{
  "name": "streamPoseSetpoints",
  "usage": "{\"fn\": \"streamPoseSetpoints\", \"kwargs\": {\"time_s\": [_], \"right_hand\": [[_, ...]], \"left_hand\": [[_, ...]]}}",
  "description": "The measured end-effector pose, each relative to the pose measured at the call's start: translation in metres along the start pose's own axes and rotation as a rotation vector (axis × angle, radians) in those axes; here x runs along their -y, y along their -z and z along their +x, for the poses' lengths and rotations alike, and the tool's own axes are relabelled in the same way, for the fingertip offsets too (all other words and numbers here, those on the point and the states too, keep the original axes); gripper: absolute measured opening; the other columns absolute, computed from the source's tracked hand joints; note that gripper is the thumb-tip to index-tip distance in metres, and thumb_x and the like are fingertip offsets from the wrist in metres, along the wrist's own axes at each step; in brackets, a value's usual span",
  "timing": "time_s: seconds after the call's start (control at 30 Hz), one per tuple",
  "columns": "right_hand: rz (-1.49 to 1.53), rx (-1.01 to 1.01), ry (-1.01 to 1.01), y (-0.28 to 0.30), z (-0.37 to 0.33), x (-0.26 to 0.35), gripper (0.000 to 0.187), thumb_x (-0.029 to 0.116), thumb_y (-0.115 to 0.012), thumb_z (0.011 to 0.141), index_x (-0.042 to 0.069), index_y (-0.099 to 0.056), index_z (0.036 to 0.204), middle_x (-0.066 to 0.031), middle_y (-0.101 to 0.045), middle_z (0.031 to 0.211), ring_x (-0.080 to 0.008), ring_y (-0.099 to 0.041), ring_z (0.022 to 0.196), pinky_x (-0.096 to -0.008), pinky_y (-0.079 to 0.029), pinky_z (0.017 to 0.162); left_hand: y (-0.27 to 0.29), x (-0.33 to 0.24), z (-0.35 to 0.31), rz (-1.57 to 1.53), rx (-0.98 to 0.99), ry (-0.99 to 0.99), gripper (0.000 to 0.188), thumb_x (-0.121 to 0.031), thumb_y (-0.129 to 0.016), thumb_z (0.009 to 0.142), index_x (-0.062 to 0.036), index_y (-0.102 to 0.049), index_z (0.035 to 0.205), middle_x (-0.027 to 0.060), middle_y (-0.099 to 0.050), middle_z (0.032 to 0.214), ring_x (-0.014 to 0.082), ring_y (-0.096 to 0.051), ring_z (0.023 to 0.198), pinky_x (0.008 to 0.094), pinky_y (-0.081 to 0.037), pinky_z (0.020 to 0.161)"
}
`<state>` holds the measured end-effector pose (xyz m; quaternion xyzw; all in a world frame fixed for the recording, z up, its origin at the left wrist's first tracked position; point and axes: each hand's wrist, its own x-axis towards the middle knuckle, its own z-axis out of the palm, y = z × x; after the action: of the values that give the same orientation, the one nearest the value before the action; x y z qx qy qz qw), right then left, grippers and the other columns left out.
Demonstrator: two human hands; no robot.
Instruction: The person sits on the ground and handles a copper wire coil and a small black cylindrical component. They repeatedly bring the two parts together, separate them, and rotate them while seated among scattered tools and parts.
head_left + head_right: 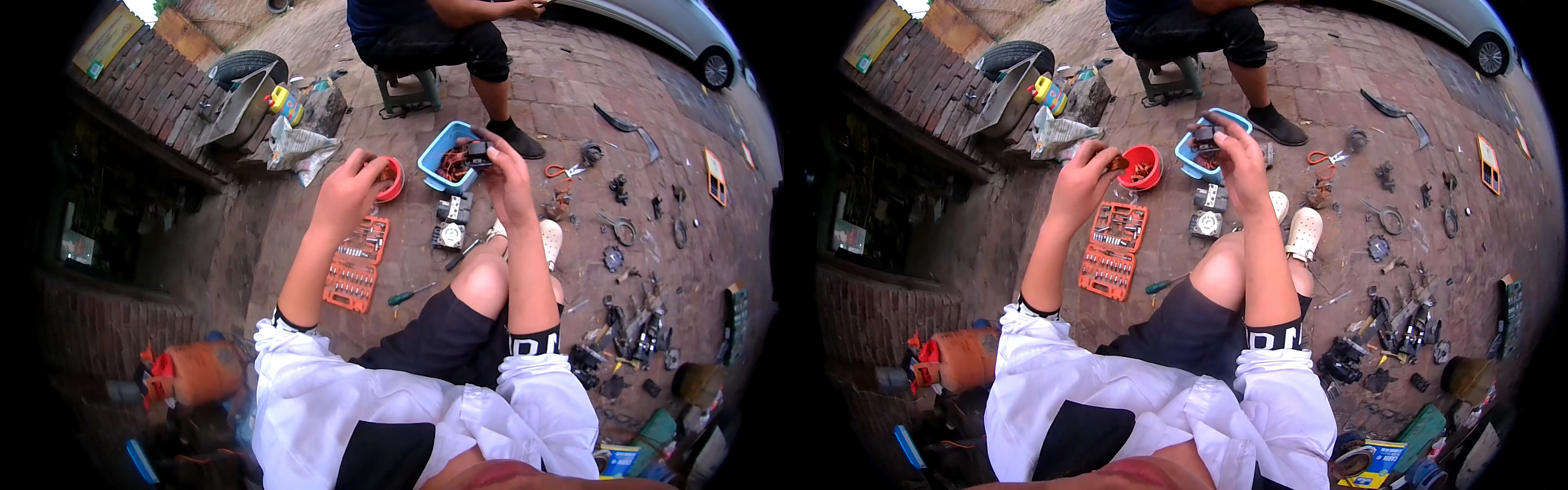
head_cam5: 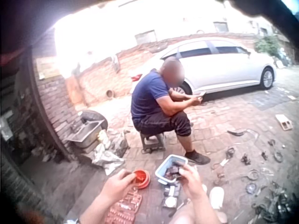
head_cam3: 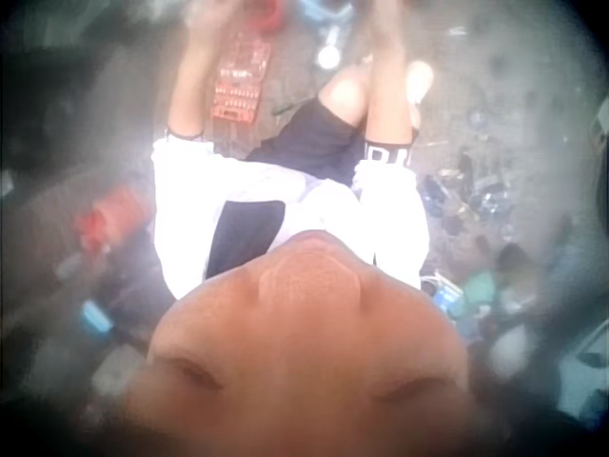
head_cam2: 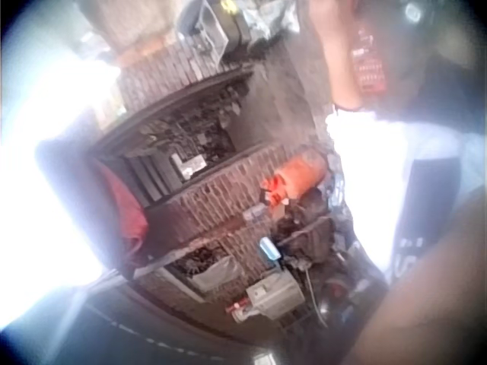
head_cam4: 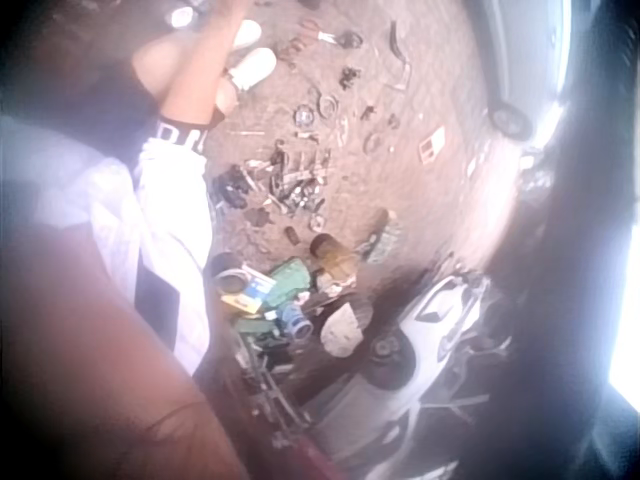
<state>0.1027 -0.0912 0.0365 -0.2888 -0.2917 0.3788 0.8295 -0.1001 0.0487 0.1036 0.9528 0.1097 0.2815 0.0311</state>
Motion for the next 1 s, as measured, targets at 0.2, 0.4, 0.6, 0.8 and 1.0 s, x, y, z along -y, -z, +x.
{"fn": "streamPoseSetpoints", "kwargs": {"time_s": [0.2,0.4,0.6,0.8,1.0], "right_hand": [[-0.033,0.181,-0.138,-0.001,-0.002,-0.003,0.040,0.015,-0.053,0.084,-0.006,-0.051,0.118,-0.0153,-0.061,0.108,-0.0189,-0.061,0.095,-0.0293,-0.047,0.087],[-0.468,0.257,-0.177,-0.010,-0.003,-0.009,0.038,0.010,-0.059,0.080,-0.002,-0.056,0.116,-0.0092,-0.059,0.112,-0.0151,-0.054,0.105,-0.0271,-0.041,0.091],[-0.395,0.239,-0.138,-0.010,-0.001,-0.015,0.043,0.007,-0.057,0.080,-0.002,-0.050,0.121,-0.0064,-0.058,0.113,-0.0102,-0.054,0.099,-0.0250,-0.043,0.086],[-0.312,0.164,0.107,-0.004,0.000,0.003,0.060,0.019,-0.063,0.079,-0.003,-0.039,0.130,-0.0095,-0.049,0.123,-0.0144,-0.048,0.111,-0.0278,-0.037,0.095],[-0.172,-0.003,0.170,0.019,0.002,0.024,0.053,0.021,-0.059,0.085,-0.004,-0.041,0.129,-0.0104,-0.051,0.120,-0.0149,-0.048,0.110,-0.0292,-0.038,0.094]], "left_hand": [[-0.019,0.023,0.007,0.146,-0.053,0.110,0.024,-0.008,-0.068,0.073,-0.0037,-0.060,0.096,0.0122,-0.056,0.113,0.0275,-0.061,0.080,0.0358,-0.049,0.066],[-0.028,0.015,0.039,-0.392,-0.430,0.284,0.026,-0.007,-0.067,0.077,0.0015,-0.061,0.101,0.0107,-0.064,0.091,0.0196,-0.063,0.075,0.0285,-0.048,0.066],[-0.050,-0.032,0.076,-1.318,-0.477,0.551,0.020,-0.011,-0.060,0.087,0.0041,-0.060,0.101,0.0072,-0.065,0.086,0.0091,-0.057,0.065,0.0207,-0.046,0.058],[-0.075,-0.059,0.125,-1.944,-0.506,0.606,0.022,-0.020,-0.060,0.089,-0.0004,-0.059,0.098,0.0054,-0.061,0.083,0.0109,-0.054,0.065,0.0222,-0.044,0.057],[-0.100,-0.079,0.160,-2.382,-0.451,0.550,0.024,-0.024,-0.057,0.090,-0.0030,-0.052,0.100,0.0053,-0.054,0.088,0.0089,-0.043,0.062,0.0216,-0.038,0.055]]}}
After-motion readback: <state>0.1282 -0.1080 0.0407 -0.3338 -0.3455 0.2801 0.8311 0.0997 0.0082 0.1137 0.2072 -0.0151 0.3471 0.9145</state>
